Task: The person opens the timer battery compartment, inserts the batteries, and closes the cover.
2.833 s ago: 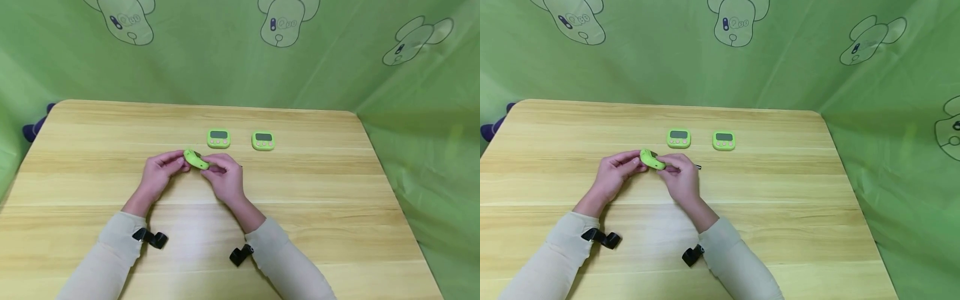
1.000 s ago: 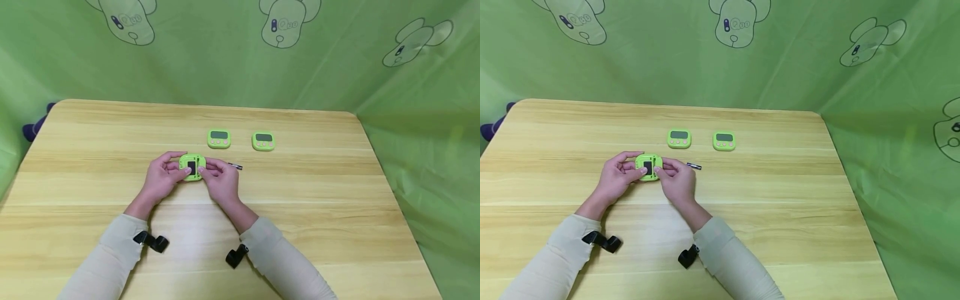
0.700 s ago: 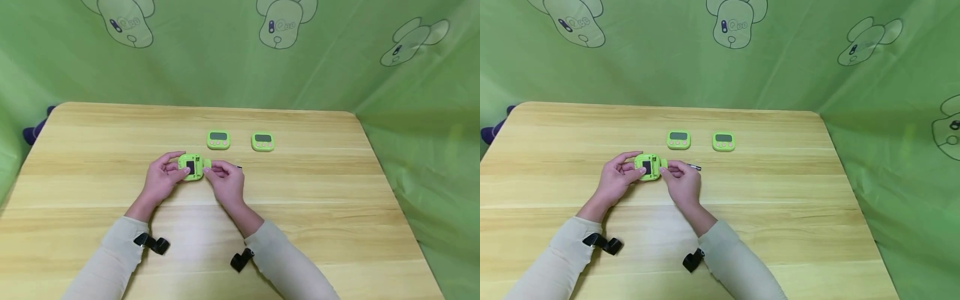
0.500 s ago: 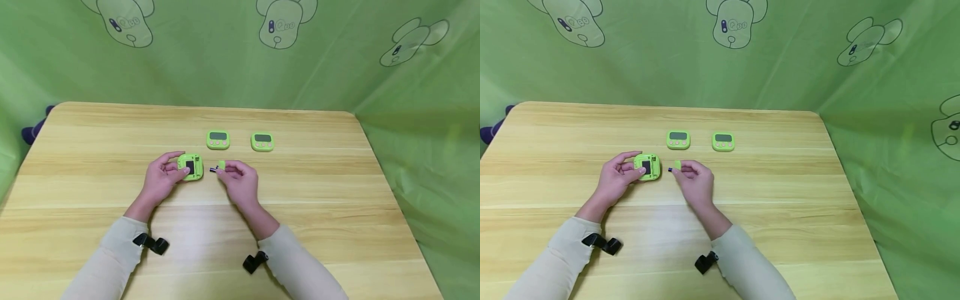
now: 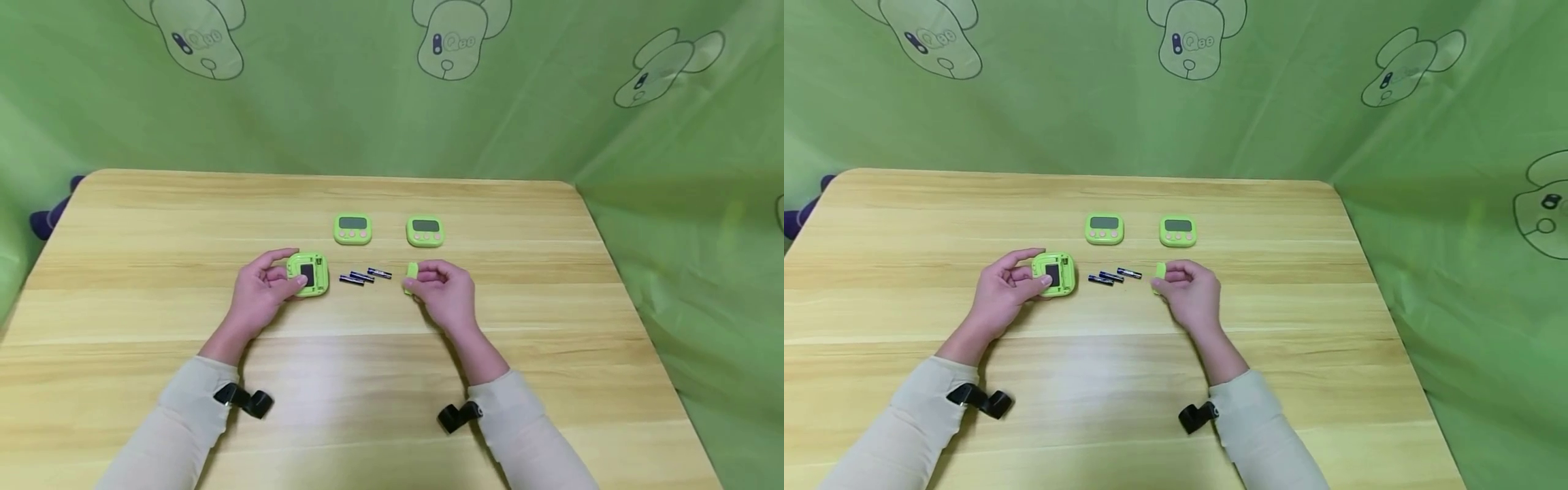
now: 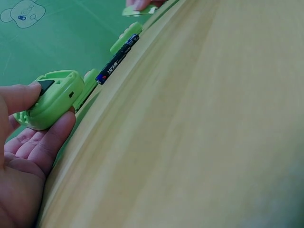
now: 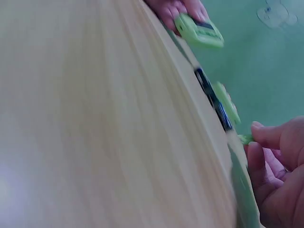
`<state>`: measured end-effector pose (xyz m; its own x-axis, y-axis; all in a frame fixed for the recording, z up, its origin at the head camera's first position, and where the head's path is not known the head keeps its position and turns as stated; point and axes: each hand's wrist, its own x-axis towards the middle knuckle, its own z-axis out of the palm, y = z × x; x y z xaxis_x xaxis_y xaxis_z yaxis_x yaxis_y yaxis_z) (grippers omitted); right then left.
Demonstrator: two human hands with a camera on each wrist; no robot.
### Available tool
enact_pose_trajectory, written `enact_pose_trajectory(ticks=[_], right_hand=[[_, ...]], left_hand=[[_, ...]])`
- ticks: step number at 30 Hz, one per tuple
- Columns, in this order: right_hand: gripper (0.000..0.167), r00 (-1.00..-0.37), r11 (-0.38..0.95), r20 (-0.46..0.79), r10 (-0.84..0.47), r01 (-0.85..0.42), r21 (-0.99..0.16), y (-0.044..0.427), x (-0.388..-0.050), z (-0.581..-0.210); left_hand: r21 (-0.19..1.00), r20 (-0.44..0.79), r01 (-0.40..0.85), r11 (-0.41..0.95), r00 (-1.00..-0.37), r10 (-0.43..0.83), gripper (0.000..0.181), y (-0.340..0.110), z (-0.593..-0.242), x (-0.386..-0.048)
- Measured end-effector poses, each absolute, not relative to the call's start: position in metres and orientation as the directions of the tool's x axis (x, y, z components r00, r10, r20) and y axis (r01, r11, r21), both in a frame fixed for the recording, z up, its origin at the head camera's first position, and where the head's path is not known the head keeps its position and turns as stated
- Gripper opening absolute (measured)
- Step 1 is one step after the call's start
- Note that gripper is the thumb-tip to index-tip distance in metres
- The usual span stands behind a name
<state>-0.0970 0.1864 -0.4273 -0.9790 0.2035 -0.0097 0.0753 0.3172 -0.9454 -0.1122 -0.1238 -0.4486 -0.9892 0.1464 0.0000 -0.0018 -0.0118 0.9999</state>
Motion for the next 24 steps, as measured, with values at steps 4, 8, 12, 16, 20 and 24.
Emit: enact_pose_trajectory(ticks=[4,8,12,16,20,24], right_hand=[[0.027,-0.979,0.457,0.053,0.199,0.045,-0.888,0.202,-0.101,-0.432],[0.027,-0.975,0.538,0.122,0.186,-0.002,-0.843,0.210,-0.104,-0.434],[0.027,-0.974,0.543,0.131,0.186,-0.009,-0.840,0.211,-0.105,-0.434],[0.028,-0.968,0.535,0.155,0.197,-0.026,-0.844,0.209,-0.105,-0.435],[0.027,-0.962,0.520,0.211,0.174,-0.092,-0.849,0.199,-0.103,-0.436],[0.027,-0.961,0.501,0.251,0.118,-0.161,-0.850,0.179,-0.101,-0.435]], left_hand=[[1.000,-0.007,-0.008,-0.004,-0.990,0.144,0.052,-0.124,-0.449,-0.112],[1.000,-0.004,-0.004,0.002,-0.990,0.143,0.051,-0.124,-0.450,-0.112],[1.000,-0.005,-0.004,0.009,-0.989,0.148,0.052,-0.124,-0.449,-0.112],[1.000,-0.011,-0.008,0.020,-0.989,0.147,0.052,-0.123,-0.449,-0.112],[1.000,-0.016,-0.014,0.015,-0.989,0.144,0.052,-0.124,-0.449,-0.112],[1.000,-0.013,-0.013,0.002,-0.989,0.145,0.052,-0.124,-0.450,-0.112]])
